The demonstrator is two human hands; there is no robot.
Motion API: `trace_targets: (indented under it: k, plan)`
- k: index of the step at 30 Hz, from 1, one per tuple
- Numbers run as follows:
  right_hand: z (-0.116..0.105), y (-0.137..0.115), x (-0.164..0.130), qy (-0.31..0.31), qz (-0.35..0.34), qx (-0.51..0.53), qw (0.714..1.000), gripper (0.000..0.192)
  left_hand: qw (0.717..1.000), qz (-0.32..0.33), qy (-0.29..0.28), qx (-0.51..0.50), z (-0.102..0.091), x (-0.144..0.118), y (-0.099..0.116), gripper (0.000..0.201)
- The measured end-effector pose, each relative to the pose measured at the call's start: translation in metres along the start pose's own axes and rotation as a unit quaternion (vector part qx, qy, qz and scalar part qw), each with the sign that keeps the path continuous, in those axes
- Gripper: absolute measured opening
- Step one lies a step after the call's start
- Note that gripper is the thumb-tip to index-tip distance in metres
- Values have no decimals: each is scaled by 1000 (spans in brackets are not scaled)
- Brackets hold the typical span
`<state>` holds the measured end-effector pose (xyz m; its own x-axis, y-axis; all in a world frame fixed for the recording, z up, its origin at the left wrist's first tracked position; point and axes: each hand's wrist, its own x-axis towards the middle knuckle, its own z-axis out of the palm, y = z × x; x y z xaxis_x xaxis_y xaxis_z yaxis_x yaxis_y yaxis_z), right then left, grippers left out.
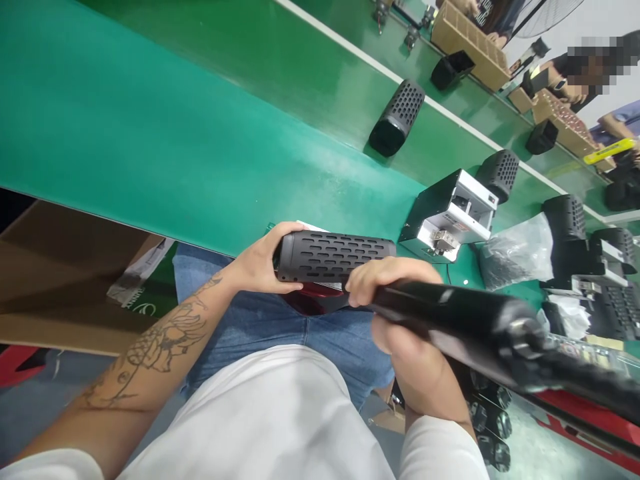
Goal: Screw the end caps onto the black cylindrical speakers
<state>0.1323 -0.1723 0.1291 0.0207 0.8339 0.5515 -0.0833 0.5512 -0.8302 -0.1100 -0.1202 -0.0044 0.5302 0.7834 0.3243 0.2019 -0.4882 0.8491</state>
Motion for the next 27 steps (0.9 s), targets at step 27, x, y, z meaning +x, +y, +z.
trace_targets:
  k: [27]
  plan:
    - [-27,-43,0,135,-28,-74,988,54,999,-12,1,29,1,-2,1,106]
